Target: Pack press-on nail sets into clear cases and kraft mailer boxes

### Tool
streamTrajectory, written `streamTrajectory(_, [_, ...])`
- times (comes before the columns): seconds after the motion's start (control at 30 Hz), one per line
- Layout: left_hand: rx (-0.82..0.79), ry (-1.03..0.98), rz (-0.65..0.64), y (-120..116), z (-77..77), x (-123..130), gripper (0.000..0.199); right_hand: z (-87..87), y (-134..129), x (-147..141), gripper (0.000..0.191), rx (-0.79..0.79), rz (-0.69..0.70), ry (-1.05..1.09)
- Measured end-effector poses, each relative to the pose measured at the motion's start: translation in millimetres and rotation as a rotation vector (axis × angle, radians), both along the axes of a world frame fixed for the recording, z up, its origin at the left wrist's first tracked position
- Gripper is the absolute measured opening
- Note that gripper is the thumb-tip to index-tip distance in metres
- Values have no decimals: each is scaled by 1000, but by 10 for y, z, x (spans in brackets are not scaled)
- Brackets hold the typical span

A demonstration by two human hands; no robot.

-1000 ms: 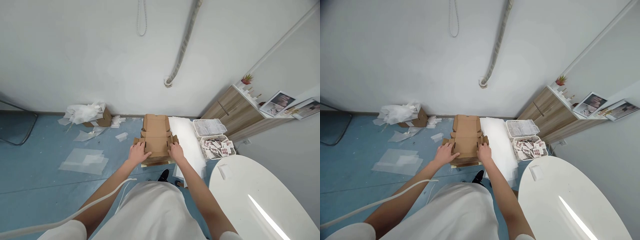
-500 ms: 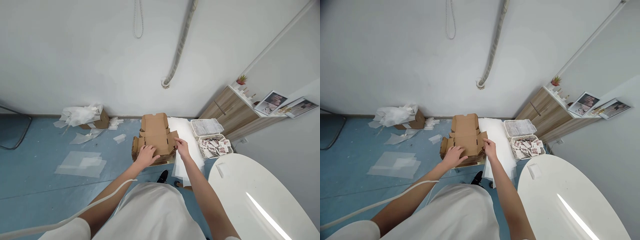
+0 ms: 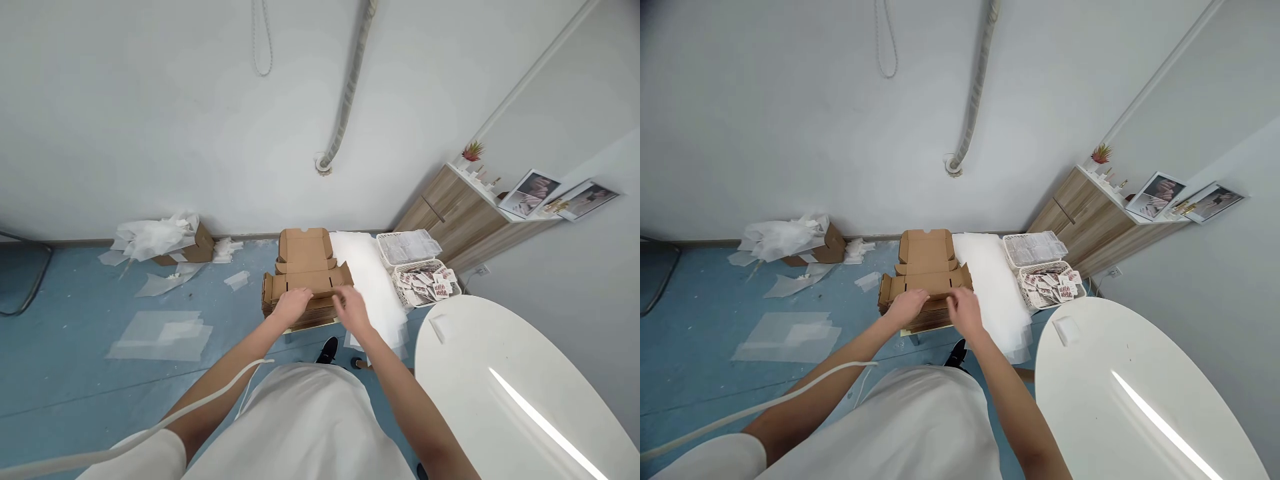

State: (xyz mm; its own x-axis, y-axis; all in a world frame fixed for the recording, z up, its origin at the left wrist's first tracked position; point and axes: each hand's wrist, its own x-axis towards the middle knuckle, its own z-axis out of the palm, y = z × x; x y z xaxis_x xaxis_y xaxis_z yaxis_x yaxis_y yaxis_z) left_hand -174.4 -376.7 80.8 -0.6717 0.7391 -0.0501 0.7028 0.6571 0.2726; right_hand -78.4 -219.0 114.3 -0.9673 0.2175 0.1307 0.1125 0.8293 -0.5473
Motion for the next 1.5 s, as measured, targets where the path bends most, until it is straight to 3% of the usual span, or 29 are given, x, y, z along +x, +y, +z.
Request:
streamTrajectory(0.07, [31,36,1,-4,25,-4,28,-56,-128,49,28,108,154,-164])
streamTrajectory(0.17, [138,119,0,-26,94,7,28,-177,-168,73,31,76,132,-293])
streamTrajectory(0.23, [239,170,-2,-49,147,33,28,-208,-90,74,38,-118,35,-278])
streamTrajectory(0.33, [355,186,-26,-74,199,116,27,-133,101,72,61,-460,-226,-123])
streamTrajectory(0.43, [406,132,-75,-64,200,246,26,17,258,76,69,-595,-398,-73])
streamTrajectory(0.53, [397,50,-102,-20,180,386,27,116,317,88,52,-505,-425,-169])
streamTrajectory(0.63, [377,-37,-99,16,180,489,26,116,314,114,36,-259,-430,-282])
streamTrajectory(0.77, [427,-75,-4,21,232,530,35,71,325,181,37,50,-459,-259])
streamTrajectory(0.87, [457,-52,124,45,276,488,54,88,385,296,40,103,-489,-205])
streamTrajectory(1.0, [510,-87,325,179,268,406,82,134,501,620,42,1,-574,-112])
streamTrajectory(1.1, [535,-206,349,347,191,412,98,140,566,987,44,-118,-706,-43])
streamTrajectory(1.33, [544,-464,73,869,29,829,108,65,593,1964,42,-283,-1121,61])
streamTrajectory(1.5, [393,-570,-158,1302,43,1309,106,-23,535,2561,44,-246,-1298,117])
